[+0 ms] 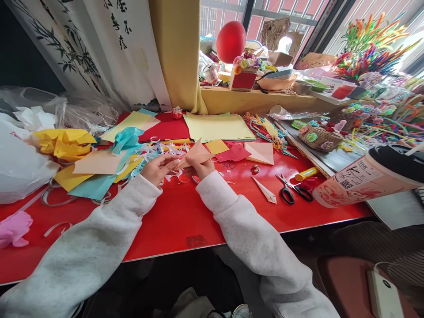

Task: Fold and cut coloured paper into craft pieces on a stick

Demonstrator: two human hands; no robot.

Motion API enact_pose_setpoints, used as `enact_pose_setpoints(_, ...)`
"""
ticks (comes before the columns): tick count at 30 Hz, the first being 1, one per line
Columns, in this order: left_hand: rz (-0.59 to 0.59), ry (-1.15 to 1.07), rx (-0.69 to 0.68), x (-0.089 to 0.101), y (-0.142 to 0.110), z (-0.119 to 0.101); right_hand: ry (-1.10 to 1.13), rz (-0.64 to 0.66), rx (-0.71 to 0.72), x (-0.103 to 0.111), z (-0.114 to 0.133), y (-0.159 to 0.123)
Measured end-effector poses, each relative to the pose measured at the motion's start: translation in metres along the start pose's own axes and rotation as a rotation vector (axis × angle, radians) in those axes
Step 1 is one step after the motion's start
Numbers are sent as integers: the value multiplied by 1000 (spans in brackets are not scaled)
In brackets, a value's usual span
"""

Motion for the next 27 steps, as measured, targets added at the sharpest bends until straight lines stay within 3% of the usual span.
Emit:
enact_pose_setpoints(2, 41, -55, 90, -1, 0, 0, -35, -15, 39, 2, -1, 3)
enact_pose_setpoints(6, 69, -105, 107, -1, -2, -5, -94, -39, 93, 1, 0, 2)
enact_pose_setpoints(13, 89, -208, 208, -6, -5, 0, -1, 23, 36, -6, 2, -9)
enact_pose_setpoints(19, 171, -313, 214, -11, -7, -2, 4, -49, 30, 1, 4, -4)
enact_pose_setpoints(24, 212, -314, 286, -14, -9, 2, 41, -16, -58, 3, 0, 2)
enact_pose_setpoints(27, 297, -214, 239, -11, -8, 2, -67, 21, -89, 4, 2, 1)
Point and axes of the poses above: each hand's wrist, its own y-axis towards the middle knuckle, its own x-axis out of the back of the hand, z = x × y, the point moved 3 cm from there along y, towards the middle knuckle, and after that the axes turned 12 degrees about -x, right-handed, at the moved point
